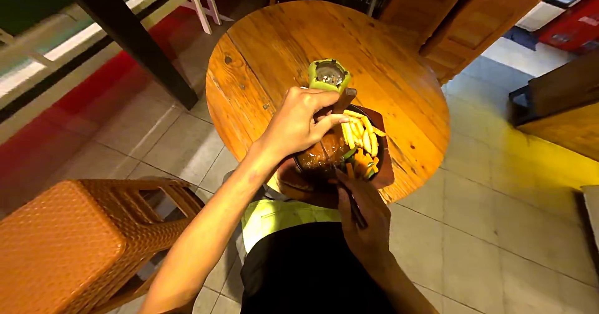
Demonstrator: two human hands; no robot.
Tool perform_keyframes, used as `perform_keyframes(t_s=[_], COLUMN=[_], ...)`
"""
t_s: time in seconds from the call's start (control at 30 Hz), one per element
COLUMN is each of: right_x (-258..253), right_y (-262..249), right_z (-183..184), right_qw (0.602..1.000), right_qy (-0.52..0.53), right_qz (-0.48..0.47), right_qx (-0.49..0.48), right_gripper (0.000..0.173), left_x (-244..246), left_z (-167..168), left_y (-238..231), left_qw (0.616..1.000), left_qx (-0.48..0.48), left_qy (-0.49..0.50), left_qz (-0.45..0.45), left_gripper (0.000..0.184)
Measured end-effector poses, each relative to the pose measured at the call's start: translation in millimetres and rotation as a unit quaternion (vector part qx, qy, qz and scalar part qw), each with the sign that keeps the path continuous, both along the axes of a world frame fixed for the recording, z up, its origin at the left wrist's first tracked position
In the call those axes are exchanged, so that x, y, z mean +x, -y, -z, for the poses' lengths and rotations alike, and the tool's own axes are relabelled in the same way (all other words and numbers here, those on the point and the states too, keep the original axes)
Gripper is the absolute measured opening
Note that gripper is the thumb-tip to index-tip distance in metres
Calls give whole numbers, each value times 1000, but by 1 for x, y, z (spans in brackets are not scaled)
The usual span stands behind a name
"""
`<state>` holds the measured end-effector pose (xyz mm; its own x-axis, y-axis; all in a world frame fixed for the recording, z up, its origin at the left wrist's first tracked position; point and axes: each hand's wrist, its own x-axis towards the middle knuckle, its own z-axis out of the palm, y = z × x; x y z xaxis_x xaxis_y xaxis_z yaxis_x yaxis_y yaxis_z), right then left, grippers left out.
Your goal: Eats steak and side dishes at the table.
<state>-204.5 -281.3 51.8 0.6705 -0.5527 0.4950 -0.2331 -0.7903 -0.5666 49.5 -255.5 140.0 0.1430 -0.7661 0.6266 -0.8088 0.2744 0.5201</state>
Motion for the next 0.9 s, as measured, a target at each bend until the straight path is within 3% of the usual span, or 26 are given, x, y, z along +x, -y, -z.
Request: perform_keyframes(t_s=[0.9], right_x=[-38], right_y=[-17], right_z=[-2], right_qw=[1000], right_qy=[-3], right_qz=[-2], right_qx=[-2], right_gripper=[35], left_x=[1], left_z=[2], left_y=[-1], left_qw=[1000], left_qx=[-3], left_qy=[6], left_qz=[-10], left_gripper=[22])
